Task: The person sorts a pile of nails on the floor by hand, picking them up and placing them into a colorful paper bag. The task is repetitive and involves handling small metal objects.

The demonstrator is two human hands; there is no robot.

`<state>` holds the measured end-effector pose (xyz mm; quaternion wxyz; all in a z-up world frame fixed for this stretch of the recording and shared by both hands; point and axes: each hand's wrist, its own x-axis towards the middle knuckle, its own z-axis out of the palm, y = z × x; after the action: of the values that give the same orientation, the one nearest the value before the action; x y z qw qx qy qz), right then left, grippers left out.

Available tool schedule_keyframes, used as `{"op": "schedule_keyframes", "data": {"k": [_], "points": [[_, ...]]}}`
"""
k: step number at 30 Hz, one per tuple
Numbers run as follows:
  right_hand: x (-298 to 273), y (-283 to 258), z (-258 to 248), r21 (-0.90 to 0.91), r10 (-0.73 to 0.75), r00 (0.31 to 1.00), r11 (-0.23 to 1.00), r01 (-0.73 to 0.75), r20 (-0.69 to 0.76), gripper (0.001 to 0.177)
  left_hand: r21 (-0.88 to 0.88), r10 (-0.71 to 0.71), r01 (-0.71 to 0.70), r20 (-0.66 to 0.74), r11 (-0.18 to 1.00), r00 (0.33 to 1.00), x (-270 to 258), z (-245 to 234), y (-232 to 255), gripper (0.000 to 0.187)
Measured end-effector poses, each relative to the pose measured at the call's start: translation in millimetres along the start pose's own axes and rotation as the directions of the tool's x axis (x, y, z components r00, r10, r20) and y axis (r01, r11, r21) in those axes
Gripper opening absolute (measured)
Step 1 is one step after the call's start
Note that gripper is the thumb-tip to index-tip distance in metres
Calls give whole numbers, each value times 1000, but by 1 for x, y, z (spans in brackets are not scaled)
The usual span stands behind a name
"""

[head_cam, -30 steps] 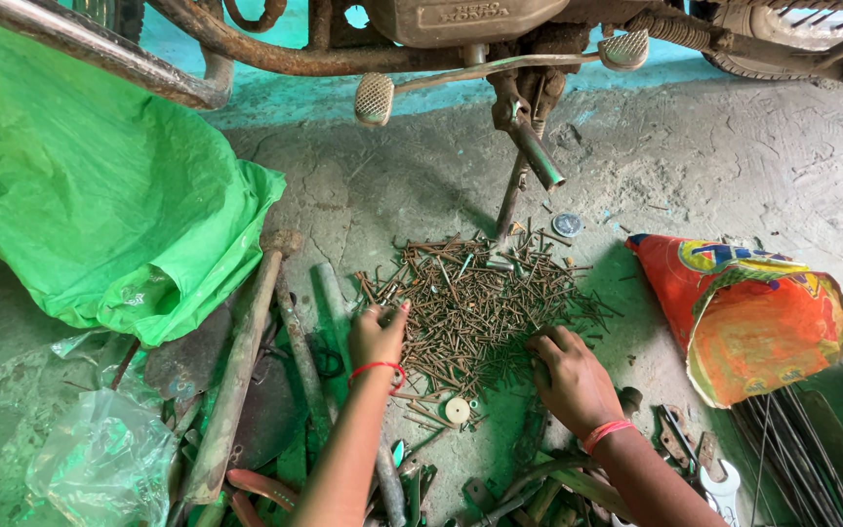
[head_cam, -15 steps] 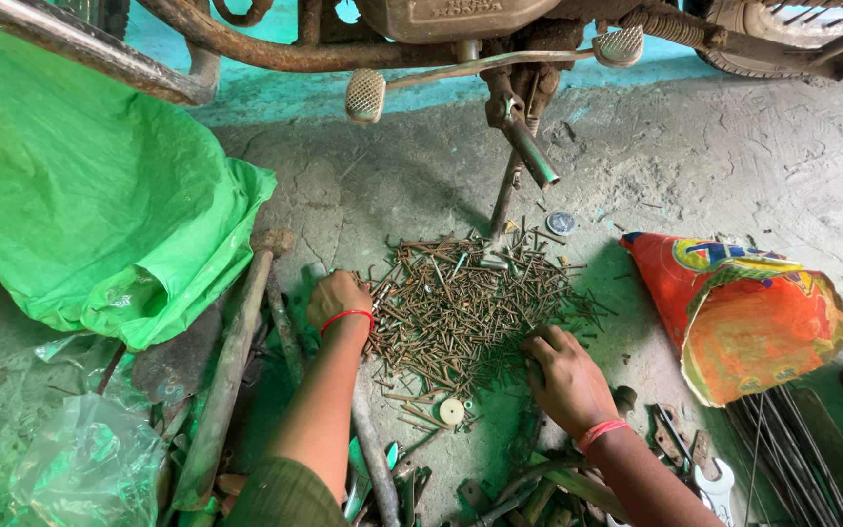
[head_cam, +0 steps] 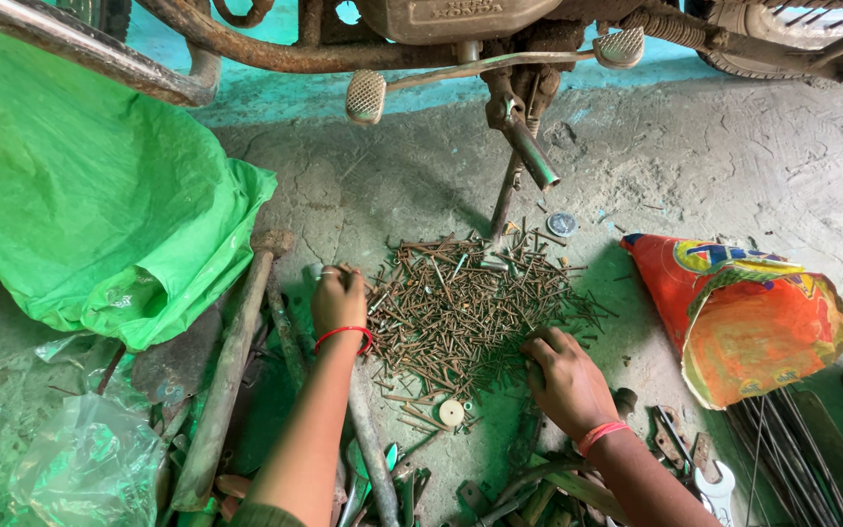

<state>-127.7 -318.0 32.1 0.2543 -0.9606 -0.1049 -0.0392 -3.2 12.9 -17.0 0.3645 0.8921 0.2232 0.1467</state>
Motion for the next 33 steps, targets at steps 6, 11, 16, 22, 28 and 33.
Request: {"op": "schedule_keyframes", "data": {"k": [6, 11, 16, 22, 28, 33], "points": [[-1, 1, 1, 38, -65, 996, 997, 68, -62, 22, -735, -249, 440, 363, 515, 898, -9, 5, -13, 12], [0, 1, 1, 15, -41, 999, 999, 41, -31, 20, -724, -142, 685, 672, 84, 727, -10, 7, -11, 24], [-1, 0, 1, -7, 1, 1000, 1000, -1, 2, 18, -439, -310, 560, 519, 703, 797, -28, 3, 17, 37], [-1, 1, 1, 9, -50, 998, 999, 51, -26, 19, 127, -122, 85, 322, 988, 939, -21, 16, 57, 39], [0, 4, 3, 6, -31, 1000, 1000, 31, 4, 17, 341, -254, 146, 297, 929, 921, -23, 25, 77, 34], [-1, 5, 5, 30, -53, 998, 998, 54, -37, 19, 99, -154, 128, 335, 987, 929, -16, 37, 49, 24]]}}
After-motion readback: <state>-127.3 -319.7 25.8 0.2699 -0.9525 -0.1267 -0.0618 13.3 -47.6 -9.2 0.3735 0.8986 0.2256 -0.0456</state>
